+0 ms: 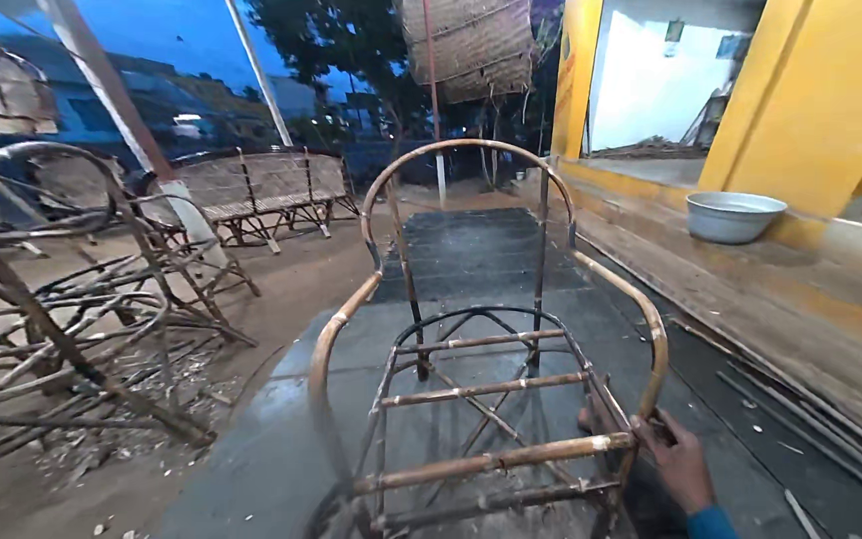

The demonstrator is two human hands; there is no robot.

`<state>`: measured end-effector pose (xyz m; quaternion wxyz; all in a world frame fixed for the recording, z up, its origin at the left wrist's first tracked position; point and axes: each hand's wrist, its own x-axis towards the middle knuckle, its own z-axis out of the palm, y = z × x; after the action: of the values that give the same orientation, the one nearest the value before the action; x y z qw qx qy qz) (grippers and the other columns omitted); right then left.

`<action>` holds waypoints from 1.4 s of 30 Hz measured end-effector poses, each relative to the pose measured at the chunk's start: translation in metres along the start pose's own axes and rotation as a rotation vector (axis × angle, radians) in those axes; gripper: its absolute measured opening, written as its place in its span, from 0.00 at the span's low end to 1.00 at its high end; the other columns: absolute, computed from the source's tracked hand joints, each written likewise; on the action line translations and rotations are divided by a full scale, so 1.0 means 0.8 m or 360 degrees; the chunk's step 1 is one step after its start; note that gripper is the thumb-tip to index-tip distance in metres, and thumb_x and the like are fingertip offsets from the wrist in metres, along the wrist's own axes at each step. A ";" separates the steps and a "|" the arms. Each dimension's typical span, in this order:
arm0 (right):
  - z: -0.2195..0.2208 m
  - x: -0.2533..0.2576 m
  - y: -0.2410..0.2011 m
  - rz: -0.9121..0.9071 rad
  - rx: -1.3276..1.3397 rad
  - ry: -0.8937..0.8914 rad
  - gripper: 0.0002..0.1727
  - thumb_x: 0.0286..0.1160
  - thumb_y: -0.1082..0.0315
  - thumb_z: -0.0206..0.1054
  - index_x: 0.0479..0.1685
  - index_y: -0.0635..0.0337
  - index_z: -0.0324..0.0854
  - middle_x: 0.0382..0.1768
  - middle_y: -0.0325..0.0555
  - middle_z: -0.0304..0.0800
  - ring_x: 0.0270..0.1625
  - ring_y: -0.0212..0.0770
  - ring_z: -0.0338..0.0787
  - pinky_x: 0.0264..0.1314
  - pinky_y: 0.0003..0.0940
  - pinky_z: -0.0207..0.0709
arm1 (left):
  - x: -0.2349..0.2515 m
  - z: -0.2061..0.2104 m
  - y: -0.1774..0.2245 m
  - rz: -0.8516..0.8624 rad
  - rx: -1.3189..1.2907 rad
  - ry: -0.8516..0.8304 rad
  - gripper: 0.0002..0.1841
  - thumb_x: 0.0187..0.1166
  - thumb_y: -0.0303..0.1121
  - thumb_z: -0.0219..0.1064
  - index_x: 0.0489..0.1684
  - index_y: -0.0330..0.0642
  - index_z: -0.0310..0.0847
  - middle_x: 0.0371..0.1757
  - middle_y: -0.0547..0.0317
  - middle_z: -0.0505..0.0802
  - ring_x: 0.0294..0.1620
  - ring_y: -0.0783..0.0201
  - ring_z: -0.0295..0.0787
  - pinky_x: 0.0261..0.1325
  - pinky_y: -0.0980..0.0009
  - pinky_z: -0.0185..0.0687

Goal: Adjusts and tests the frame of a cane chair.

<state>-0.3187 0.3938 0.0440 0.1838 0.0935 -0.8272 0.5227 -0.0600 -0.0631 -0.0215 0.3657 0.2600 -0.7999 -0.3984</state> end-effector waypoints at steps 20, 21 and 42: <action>-0.046 -0.062 -0.107 -0.0205 0.1131 0.0431 0.15 0.80 0.51 0.70 0.49 0.52 0.84 0.20 0.33 0.80 0.18 0.31 0.80 0.23 0.32 0.85 | 0.054 0.044 0.140 0.0430 -0.0658 0.0864 0.22 0.92 0.31 0.51 0.70 0.14 0.65 0.48 0.47 0.87 0.45 0.68 0.88 0.57 0.66 0.87; -0.050 -0.084 -0.107 -0.0249 0.1161 0.0431 0.14 0.80 0.50 0.71 0.49 0.49 0.85 0.22 0.32 0.81 0.19 0.31 0.81 0.24 0.32 0.86 | 0.069 0.052 0.134 0.0455 -0.0651 0.0769 0.25 0.94 0.34 0.52 0.75 0.14 0.62 0.55 0.40 0.88 0.50 0.64 0.89 0.62 0.63 0.87; -0.017 0.034 -0.095 -0.0061 0.0820 0.0073 0.20 0.88 0.51 0.63 0.48 0.64 0.80 0.20 0.42 0.83 0.22 0.41 0.87 0.32 0.45 0.91 | -0.195 0.138 0.007 -0.0077 -0.0186 -0.1069 0.17 0.81 0.43 0.70 0.55 0.39 0.90 0.43 0.55 0.96 0.41 0.64 0.95 0.52 0.59 0.93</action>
<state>-0.3142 0.3742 0.1234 0.1825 0.1410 -0.6603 0.7147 -0.0548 0.0997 -0.1221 0.0866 0.1120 -0.8452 -0.5154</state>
